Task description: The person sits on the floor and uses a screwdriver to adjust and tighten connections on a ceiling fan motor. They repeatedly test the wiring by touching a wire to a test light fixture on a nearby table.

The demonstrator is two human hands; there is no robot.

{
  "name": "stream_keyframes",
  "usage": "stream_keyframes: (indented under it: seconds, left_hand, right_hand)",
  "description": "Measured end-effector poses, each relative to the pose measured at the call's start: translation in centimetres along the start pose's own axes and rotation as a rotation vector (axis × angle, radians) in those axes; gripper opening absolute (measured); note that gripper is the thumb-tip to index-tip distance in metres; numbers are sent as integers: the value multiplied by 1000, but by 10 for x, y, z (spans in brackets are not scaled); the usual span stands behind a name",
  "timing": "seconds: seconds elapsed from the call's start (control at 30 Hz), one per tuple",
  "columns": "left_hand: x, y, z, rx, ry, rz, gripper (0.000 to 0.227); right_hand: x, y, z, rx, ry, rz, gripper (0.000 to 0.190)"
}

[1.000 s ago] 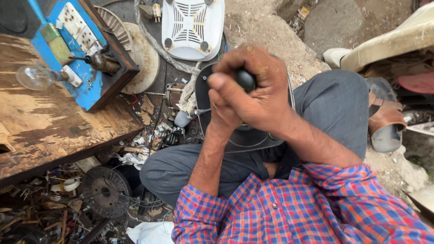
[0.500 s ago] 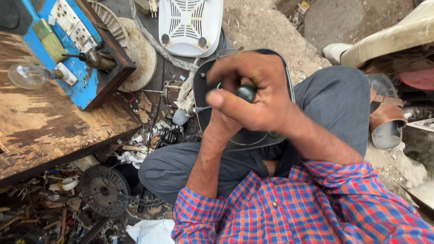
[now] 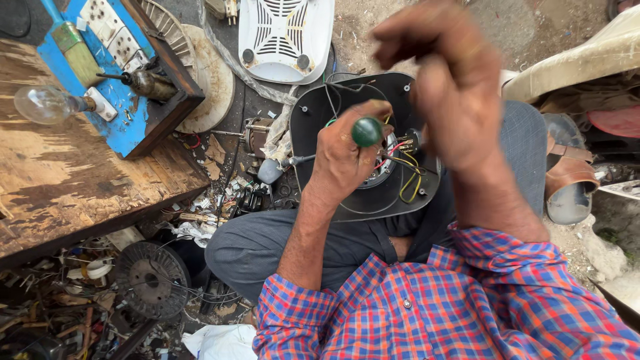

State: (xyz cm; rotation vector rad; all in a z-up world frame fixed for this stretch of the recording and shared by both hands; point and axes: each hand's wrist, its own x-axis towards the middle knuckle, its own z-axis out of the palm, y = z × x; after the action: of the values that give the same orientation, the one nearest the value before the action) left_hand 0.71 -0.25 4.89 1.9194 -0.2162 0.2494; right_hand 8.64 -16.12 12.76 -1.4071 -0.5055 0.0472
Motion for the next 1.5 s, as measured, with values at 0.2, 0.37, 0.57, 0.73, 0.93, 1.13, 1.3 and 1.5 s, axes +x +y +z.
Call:
stream_keyframes:
  seconds: [0.2, 0.37, 0.57, 0.73, 0.93, 1.13, 1.3, 1.5]
  left_hand:
    - [-3, 14, -7, 150, 231, 280, 12]
    - [-28, 20, -61, 33, 529, 95, 13]
    - [-54, 13, -132, -147, 709, 95, 17]
    - [-57, -2, -150, -127, 775, 107, 17]
    - [-58, 3, -152, 112, 694, 46, 16]
    - [-55, 11, -156, 196, 660, 123, 16]
    - [-58, 9, -156, 247, 664, 122, 17]
    - [-57, 0, -156, 176, 669, 135, 20]
  right_hand:
    - [-8, 34, -29, -766, -73, -157, 14]
    - [-57, 75, -12, -1075, -301, -53, 23]
    - [-63, 116, -5, -1319, -349, 169, 37]
    - [-65, 129, -17, -1052, -302, 241, 31]
    - [-65, 133, -11, -1049, -254, 252, 27]
    - [-66, 135, -8, -1092, -252, 255, 40]
    - [-68, 141, -14, -1108, -266, 247, 30]
    - [-67, 149, -20, -1061, -300, 185, 28]
